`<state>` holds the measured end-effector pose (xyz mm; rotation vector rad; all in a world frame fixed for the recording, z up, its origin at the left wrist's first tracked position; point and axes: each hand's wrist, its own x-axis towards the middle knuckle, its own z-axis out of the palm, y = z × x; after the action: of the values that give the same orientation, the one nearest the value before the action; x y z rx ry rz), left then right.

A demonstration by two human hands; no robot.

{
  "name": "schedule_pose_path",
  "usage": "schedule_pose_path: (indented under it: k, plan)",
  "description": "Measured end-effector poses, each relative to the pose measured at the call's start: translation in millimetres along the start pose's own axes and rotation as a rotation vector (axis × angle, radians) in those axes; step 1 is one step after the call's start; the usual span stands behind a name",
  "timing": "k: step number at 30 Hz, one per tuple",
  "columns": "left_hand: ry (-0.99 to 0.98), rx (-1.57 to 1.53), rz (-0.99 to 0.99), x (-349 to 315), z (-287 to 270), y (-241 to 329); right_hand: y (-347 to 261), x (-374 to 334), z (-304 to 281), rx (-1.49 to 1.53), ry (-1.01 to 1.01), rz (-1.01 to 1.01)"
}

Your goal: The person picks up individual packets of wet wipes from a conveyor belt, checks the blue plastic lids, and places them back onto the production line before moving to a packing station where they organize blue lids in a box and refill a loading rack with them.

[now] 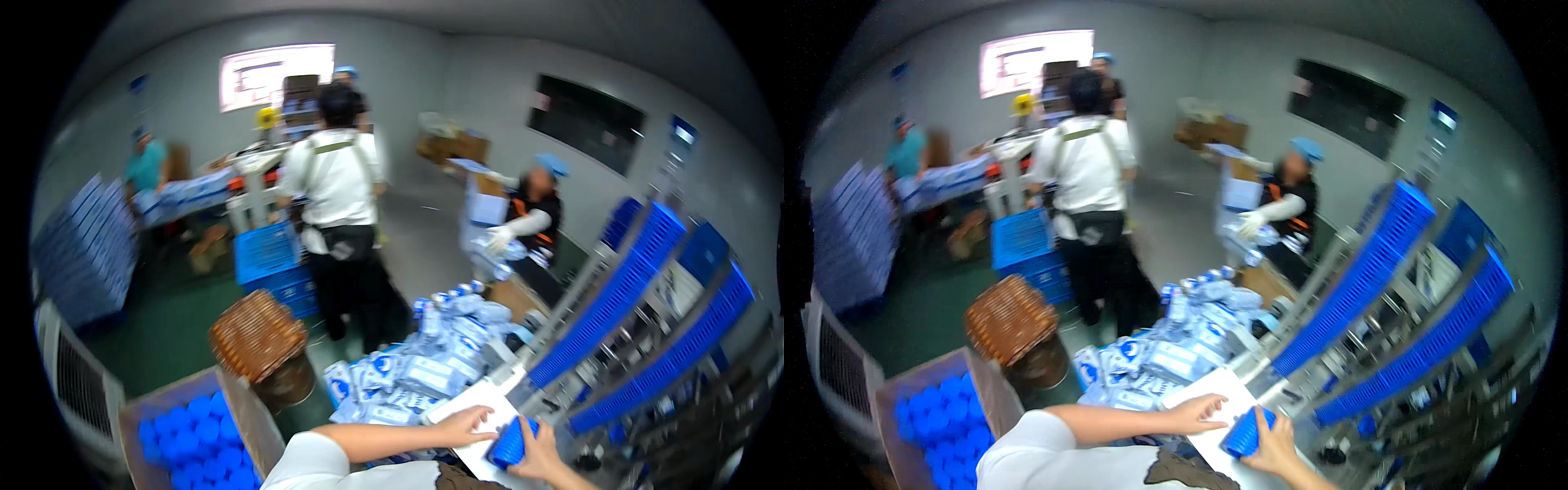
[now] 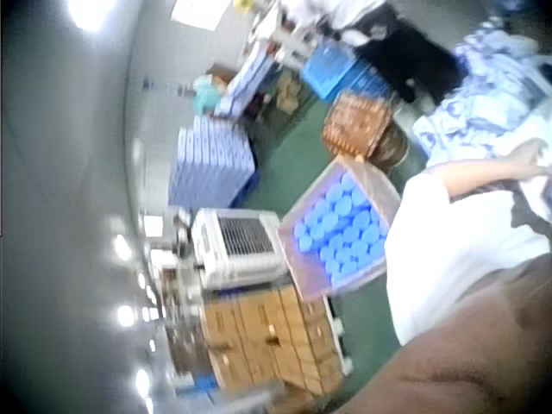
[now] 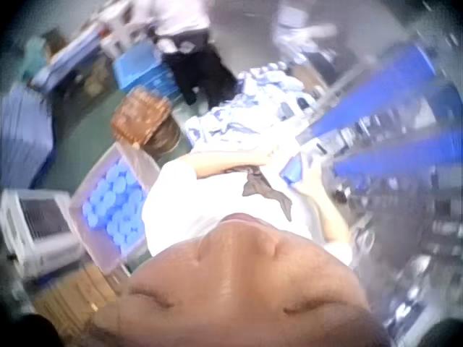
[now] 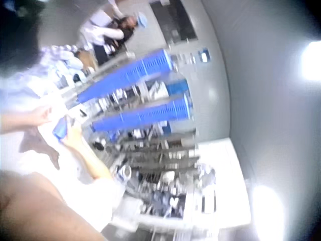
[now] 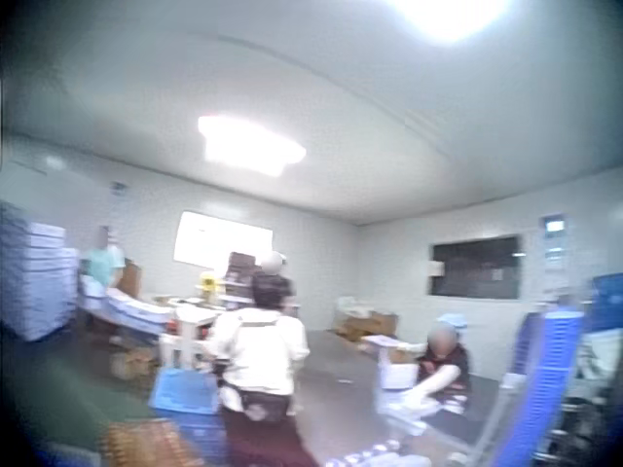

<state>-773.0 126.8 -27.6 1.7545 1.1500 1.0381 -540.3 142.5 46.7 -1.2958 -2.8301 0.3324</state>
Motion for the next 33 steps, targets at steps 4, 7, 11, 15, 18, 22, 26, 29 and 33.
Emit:
schedule_pose_path:
  k: [4,7,11,15,18,22,26,29,33]
  plan:
    - [0.182,0.431,0.379,18,-11,-30,3,35,-79,0.093,-0.055,0.122]
    - [0.180,0.429,0.288,11,-30,-17,0,80,-211,-0.138,0.706,-0.089]
    - [0.138,0.383,0.341,20,-17,-19,0,91,-382,-0.676,1.327,-0.002]
    - [0.137,0.365,0.327,20,-16,-17,25,119,-432,-1.117,1.121,0.275]
    - [0.128,0.365,0.317,18,-18,-18,22,145,-420,-1.121,0.909,0.330]
    - [0.117,0.382,0.334,19,-20,-18,11,136,-430,-0.998,0.734,0.428]
    - [0.093,0.401,0.337,20,-19,-17,4,125,-439,-0.864,0.653,0.393]
    - [0.103,0.386,0.334,21,-19,-17,17,125,-440,-0.864,0.709,0.312]
    - [0.097,0.385,0.327,21,-20,-14,16,120,-459,-0.550,0.730,0.254]
